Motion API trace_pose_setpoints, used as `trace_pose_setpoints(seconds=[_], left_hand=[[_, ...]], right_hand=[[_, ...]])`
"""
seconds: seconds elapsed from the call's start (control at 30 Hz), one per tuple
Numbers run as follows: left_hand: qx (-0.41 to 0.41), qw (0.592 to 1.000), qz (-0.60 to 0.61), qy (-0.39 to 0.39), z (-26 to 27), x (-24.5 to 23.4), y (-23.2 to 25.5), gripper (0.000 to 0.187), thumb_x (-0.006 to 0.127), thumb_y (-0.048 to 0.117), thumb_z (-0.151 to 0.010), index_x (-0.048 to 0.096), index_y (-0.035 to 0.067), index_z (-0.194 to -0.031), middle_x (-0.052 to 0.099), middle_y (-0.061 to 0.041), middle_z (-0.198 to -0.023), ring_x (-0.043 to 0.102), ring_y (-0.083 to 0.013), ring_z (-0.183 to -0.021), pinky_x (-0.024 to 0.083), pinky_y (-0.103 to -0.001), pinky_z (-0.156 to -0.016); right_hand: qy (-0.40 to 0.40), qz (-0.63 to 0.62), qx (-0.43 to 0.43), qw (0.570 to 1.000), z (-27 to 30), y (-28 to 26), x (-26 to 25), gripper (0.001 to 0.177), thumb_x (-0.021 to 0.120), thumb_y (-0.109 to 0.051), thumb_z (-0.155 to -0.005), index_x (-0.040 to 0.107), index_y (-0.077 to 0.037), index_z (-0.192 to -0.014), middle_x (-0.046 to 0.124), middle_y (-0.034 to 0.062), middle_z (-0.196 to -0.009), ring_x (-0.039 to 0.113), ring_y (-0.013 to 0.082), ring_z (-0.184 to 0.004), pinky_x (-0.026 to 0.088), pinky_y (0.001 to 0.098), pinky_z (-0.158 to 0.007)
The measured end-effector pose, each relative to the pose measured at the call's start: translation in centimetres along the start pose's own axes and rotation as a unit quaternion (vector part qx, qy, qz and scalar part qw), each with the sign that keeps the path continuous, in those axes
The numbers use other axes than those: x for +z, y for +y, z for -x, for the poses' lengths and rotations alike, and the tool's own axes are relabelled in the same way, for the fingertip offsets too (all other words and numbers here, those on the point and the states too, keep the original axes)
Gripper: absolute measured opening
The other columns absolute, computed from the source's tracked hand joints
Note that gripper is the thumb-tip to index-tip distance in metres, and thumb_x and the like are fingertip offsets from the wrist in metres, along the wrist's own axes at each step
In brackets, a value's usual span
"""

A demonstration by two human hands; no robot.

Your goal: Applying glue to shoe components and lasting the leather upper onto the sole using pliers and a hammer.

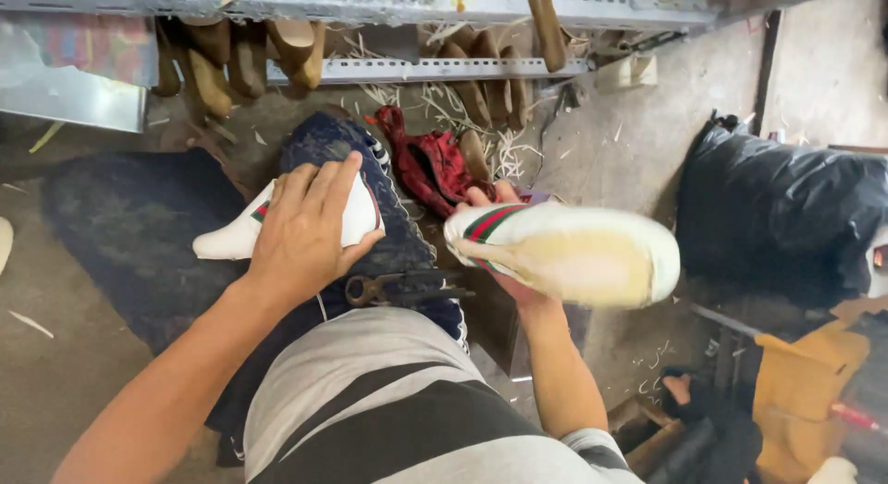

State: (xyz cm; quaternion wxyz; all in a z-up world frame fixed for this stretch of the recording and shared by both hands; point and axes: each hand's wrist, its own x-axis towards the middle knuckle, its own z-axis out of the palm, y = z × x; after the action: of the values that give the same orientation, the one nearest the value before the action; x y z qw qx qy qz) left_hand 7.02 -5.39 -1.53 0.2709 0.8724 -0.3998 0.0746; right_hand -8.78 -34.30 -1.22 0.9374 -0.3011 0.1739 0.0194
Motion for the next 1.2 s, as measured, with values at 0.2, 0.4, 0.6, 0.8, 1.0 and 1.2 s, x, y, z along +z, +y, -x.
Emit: trace_pose_setpoints(seconds=[0.2,0.4,0.6,0.8,1.0,1.2], left_hand=[[0.0,1.0,-0.03,-0.001,0.0,0.4,0.0,0.085,0.077,0.049,-0.086,0.053,0.002,-0.152,0.068,-0.018,-0.114,0.063,-0.0389,-0.105,0.051,-0.051,-0.09],[-0.008,0.999,-0.047,0.001,0.4,0.2,-0.2,0.089,0.08,0.05,-0.081,0.054,0.005,-0.153,0.067,-0.016,-0.115,0.063,-0.0379,-0.106,0.051,-0.05,-0.089],[-0.018,0.999,-0.029,0.009,0.4,-0.3,-0.1,0.086,0.08,0.047,-0.083,0.053,0.004,-0.153,0.067,-0.02,-0.114,0.063,-0.0402,-0.107,0.052,-0.052,-0.094],[-0.011,1.0,-0.011,-0.004,0.8,-0.5,-0.1,0.083,0.078,0.047,-0.088,0.052,0.003,-0.154,0.066,-0.022,-0.116,0.062,-0.0418,-0.111,0.051,-0.053,-0.1],[-0.01,0.999,0.029,0.022,1.2,-0.2,-0.2,0.078,0.072,0.043,-0.097,0.046,0.0,-0.157,0.063,-0.024,-0.123,0.058,-0.0422,-0.116,0.049,-0.053,-0.107],[-0.022,0.998,0.053,0.029,1.2,-0.5,-0.4,0.081,0.074,0.043,-0.096,0.043,0.001,-0.159,0.063,-0.025,-0.126,0.057,-0.0431,-0.12,0.045,-0.055,-0.111]], right_hand=[[-0.057,-0.23,0.148,0.96,5.7,2.3,0.0,0.132,0.074,-0.076,-0.072,0.016,0.0,-0.163,0.039,0.038,-0.152,0.059,0.0428,-0.109,0.061,0.0569,-0.09],[0.005,-0.238,0.124,0.963,3.3,3.3,2.8,0.096,0.07,-0.059,-0.082,0.038,-0.003,-0.154,0.045,0.0246,-0.149,0.057,0.0366,-0.116,0.052,0.0515,-0.102],[-0.081,-0.255,0.21,0.941,2.3,3.3,-1.3,0.087,0.061,-0.068,-0.087,0.044,-0.015,-0.155,0.059,0.0152,-0.123,0.058,0.0315,-0.113,0.046,0.0479,-0.103],[-0.022,-0.081,0.171,0.982,3.5,1.1,1.5,0.1,0.062,-0.069,-0.089,0.035,0.0,-0.156,0.044,0.0346,-0.151,0.053,0.0534,-0.131,0.042,0.0657,-0.111],[0.119,0.48,0.111,0.862,1.5,-1.2,8.8,0.059,0.081,-0.035,-0.082,0.062,-0.005,-0.13,0.069,0.0034,-0.101,0.063,0.0117,-0.082,0.051,0.0257,-0.068],[0.095,0.593,0.138,0.787,0.7,-1.8,8.0,0.072,0.089,-0.04,-0.07,0.067,-0.011,-0.132,0.071,0.0014,-0.103,0.059,0.0096,-0.084,0.047,0.0246,-0.069]])
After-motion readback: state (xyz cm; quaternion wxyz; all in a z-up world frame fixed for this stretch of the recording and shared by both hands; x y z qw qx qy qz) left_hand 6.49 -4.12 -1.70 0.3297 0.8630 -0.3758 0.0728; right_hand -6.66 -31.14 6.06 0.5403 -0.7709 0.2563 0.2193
